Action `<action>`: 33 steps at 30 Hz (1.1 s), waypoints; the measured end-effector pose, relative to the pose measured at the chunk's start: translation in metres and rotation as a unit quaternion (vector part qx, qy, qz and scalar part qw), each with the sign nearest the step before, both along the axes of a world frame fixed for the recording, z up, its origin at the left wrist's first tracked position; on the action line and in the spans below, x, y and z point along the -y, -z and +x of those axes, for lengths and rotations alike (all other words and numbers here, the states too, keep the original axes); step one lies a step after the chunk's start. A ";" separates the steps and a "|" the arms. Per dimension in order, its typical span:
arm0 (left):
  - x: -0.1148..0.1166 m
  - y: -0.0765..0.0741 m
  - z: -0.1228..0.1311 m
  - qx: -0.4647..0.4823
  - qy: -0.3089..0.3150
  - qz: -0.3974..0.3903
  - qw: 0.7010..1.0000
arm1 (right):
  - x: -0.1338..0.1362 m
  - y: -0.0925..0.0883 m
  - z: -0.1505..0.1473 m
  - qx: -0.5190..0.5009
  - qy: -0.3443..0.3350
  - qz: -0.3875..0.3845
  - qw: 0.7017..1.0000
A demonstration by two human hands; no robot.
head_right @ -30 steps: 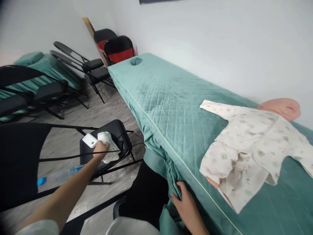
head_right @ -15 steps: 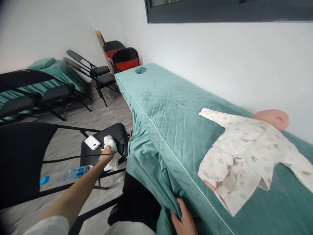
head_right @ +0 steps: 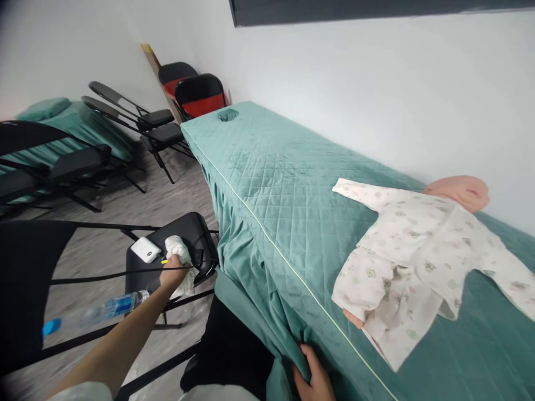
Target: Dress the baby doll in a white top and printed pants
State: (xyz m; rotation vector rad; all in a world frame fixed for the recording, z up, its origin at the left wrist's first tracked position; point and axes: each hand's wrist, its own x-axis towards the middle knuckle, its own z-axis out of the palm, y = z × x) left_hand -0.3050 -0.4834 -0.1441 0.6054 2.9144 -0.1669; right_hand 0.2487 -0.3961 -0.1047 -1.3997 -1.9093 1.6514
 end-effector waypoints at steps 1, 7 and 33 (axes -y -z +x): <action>0.000 0.000 0.000 -0.001 0.001 -0.002 1.000 | 0.000 0.000 0.000 -0.003 -0.008 -0.004 1.000; 0.000 0.002 0.005 -0.009 -0.002 -0.008 1.000 | -0.001 0.000 0.003 0.012 -0.033 -0.022 0.999; -0.001 0.010 0.014 -0.042 0.031 0.002 0.999 | 0.009 -0.023 -0.015 0.026 0.001 -0.067 0.997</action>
